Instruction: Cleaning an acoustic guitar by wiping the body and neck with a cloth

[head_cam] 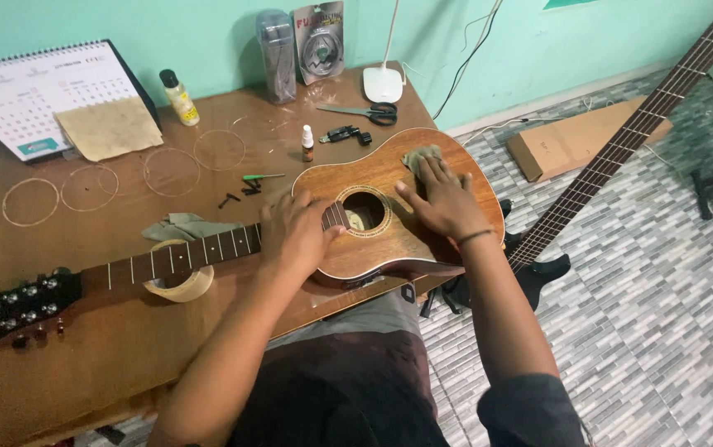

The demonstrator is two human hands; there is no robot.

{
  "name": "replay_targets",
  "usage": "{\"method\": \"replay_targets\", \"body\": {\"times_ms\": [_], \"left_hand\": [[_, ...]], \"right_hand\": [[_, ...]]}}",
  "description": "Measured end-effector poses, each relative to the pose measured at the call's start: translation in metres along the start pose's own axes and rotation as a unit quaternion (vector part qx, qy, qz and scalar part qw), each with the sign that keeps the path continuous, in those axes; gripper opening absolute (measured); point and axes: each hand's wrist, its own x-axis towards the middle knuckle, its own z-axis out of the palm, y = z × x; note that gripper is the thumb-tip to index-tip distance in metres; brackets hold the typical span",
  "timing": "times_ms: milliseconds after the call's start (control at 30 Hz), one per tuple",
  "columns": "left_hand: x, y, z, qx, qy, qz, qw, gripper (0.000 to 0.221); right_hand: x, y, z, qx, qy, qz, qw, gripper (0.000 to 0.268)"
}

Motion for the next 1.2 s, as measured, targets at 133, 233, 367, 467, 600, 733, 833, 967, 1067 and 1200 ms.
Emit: {"method": "replay_targets", "body": {"times_ms": [133, 233, 367, 467, 600, 733, 833, 967, 1067, 1200], "left_hand": [[-0.005, 0.01, -0.008, -0.005, -0.016, -0.013, 1.0, 0.044], [-0.004, 0.008, 0.002, 0.004, -0.016, -0.015, 1.0, 0.045], [-0.012, 0.025, 0.011, 0.023, 0.03, 0.046, 0.998, 0.055], [-0.026, 0.056, 0.01, 0.027, -0.002, 0.112, 0.993, 0.085], [-0.024, 0.059, 0.048, 0.099, 0.01, 0.152, 0.983, 0.087], [-0.03, 0.056, 0.01, 0.08, -0.021, 0.17, 0.982, 0.095], [-0.04, 0.044, -0.027, 0.063, -0.042, 0.151, 0.986, 0.128], [-0.051, 0.017, -0.051, 0.08, -0.088, -0.007, 0.993, 0.144], [-0.057, 0.001, -0.058, 0.087, -0.109, -0.037, 0.99, 0.142], [-0.064, -0.002, -0.065, 0.069, -0.122, -0.025, 0.99, 0.136]], "right_hand": [[-0.023, -0.006, -0.007, -0.011, 0.006, -0.013, 1.0, 0.095], [-0.081, -0.018, -0.022, 0.005, 0.013, -0.018, 1.0, 0.09], [-0.144, -0.017, 0.005, 0.022, -0.002, 0.032, 0.999, 0.09], [-0.164, -0.018, 0.033, 0.002, 0.0, 0.023, 1.0, 0.087], [-0.157, 0.012, 0.044, -0.039, 0.07, 0.011, 0.997, 0.077], [-0.143, 0.036, 0.05, -0.039, 0.145, 0.085, 0.985, 0.081], [-0.14, -0.018, 0.057, -0.056, 0.13, -0.001, 0.99, 0.085], [-0.142, -0.087, 0.087, -0.029, 0.065, -0.17, 0.983, 0.096], [-0.134, -0.112, 0.094, -0.031, 0.065, -0.241, 0.968, 0.092], [-0.128, -0.101, 0.086, -0.046, 0.085, -0.263, 0.96, 0.063]]}}
